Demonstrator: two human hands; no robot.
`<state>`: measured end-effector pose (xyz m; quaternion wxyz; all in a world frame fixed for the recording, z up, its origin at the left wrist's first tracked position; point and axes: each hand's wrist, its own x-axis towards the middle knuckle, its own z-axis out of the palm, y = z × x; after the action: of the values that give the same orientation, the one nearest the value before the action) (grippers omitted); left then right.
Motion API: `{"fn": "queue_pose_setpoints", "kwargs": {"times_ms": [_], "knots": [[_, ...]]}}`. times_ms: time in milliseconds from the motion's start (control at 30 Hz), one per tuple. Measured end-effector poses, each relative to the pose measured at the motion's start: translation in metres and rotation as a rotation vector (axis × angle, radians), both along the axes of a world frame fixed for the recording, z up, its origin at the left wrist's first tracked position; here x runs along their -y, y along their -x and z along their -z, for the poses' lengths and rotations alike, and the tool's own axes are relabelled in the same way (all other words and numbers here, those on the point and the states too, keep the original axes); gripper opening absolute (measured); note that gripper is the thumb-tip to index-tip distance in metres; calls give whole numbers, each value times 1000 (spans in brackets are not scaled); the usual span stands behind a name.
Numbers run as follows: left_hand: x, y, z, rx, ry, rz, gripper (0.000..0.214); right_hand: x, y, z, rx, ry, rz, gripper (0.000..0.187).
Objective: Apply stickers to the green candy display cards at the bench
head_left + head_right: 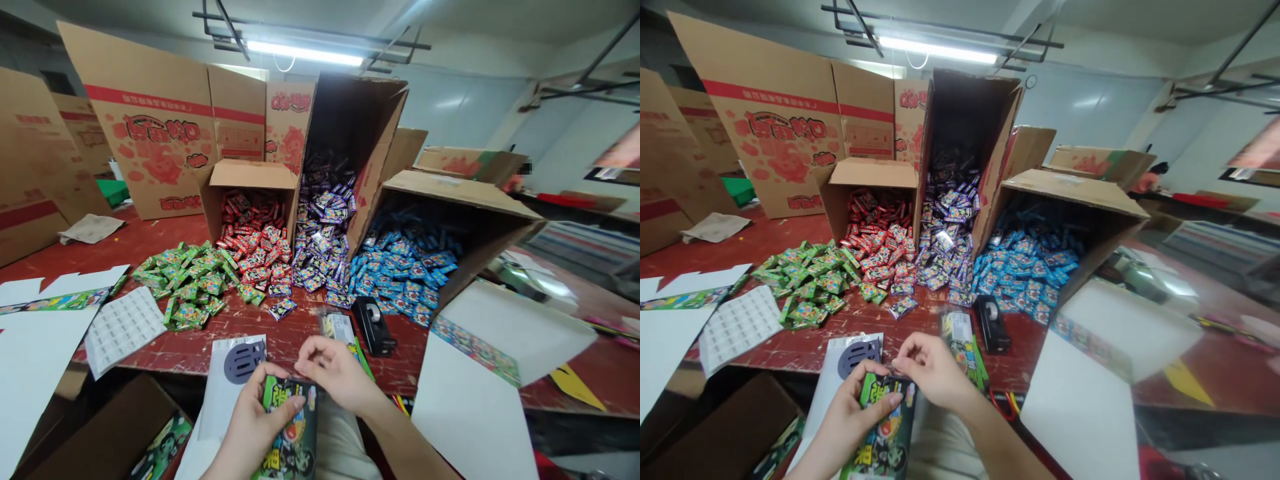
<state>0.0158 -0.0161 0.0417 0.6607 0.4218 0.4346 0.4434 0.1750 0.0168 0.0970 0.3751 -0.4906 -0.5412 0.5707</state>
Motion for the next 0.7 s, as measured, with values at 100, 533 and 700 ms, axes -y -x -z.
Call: {"fn": "queue_pose_setpoints", "kwargs": {"times_ms": [100,533,700], "knots": [[0,1,4,-41,-22,-31,34,-1,-3,0,84,29,-94,31],[0,1,3,-38,-24,-41,33,3,0,-13,166,-54,-105,17],[2,-2,0,-36,-25,-83,35,4,2,-11,227,-46,-87,12]]}}
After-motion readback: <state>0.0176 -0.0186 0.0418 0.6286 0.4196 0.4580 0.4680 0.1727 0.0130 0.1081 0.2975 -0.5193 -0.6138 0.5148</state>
